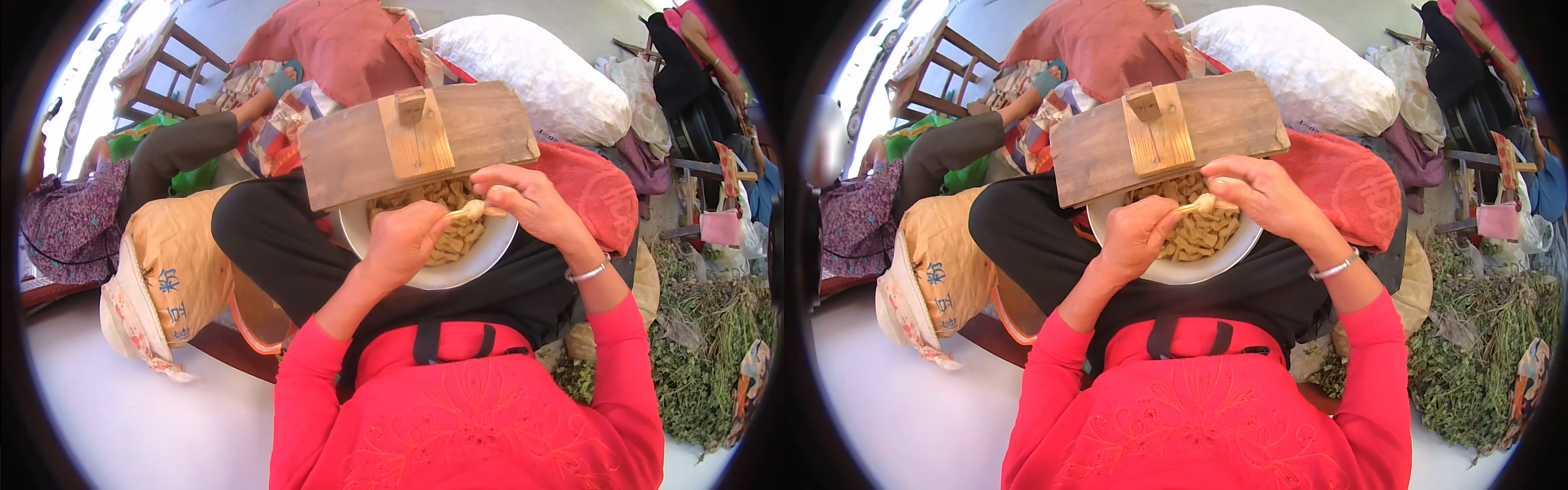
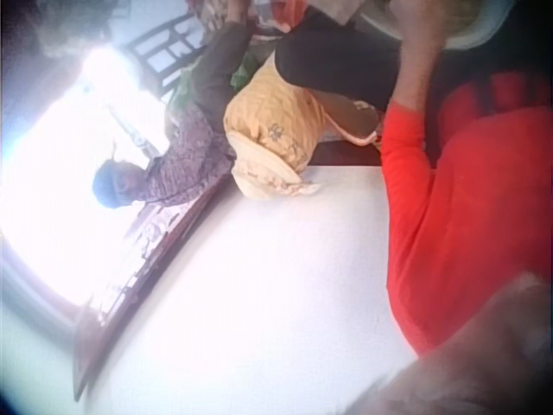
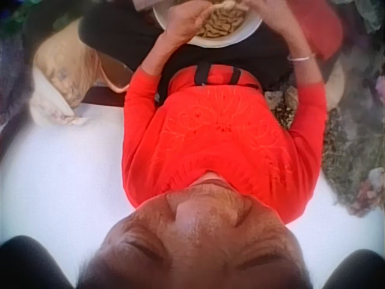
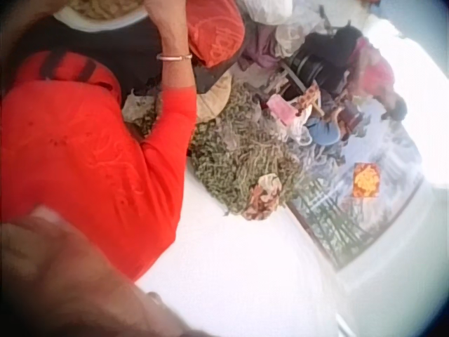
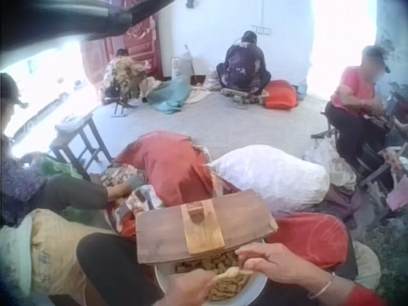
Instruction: The person is stretching and twisting strips of dough into thin noodles by hand and placing them into a large bowl.
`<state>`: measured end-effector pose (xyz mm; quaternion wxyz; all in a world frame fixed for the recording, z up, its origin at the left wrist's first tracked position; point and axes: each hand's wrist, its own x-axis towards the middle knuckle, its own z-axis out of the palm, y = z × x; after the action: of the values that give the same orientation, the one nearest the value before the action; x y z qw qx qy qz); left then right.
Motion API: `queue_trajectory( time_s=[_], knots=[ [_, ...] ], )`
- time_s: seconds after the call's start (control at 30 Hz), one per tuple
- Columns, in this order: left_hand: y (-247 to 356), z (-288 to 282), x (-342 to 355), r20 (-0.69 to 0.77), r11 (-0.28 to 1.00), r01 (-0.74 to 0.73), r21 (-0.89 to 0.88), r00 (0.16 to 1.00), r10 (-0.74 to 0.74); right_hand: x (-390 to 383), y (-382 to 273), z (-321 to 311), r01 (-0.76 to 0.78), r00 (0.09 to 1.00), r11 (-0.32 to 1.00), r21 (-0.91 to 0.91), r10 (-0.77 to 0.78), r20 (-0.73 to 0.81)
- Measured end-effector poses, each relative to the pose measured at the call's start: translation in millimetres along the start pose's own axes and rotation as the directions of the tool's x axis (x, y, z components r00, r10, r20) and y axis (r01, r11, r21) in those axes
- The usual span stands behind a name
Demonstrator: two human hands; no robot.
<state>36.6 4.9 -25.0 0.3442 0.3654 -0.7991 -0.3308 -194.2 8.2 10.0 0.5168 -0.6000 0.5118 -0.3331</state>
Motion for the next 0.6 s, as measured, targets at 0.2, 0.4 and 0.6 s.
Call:
queue_trajectory(
  time_s=[0.2, 0.4, 0.6],
  knots=[
    [-11, -5, 16, 0.118, 0.959, 0.195, -0.207, 0.978, -0.173, 23, 10, 5, -0.377, 0.915, 0.833, 0.405, 0.266, 0.304],
    [-30, -29, 36, 0.168, 0.835, 0.392, -0.385, 0.92, -0.354, 49, 6, 17, -0.12, 0.992, 0.915, 0.386, 0.124, 0.015],
    [-58, -38, 49, 0.139, 0.714, 0.457, -0.53, 0.878, -0.459, 76, 21, 27, -0.033, 0.988, 0.97, 0.243, 0.069, -0.14]
  ],
)
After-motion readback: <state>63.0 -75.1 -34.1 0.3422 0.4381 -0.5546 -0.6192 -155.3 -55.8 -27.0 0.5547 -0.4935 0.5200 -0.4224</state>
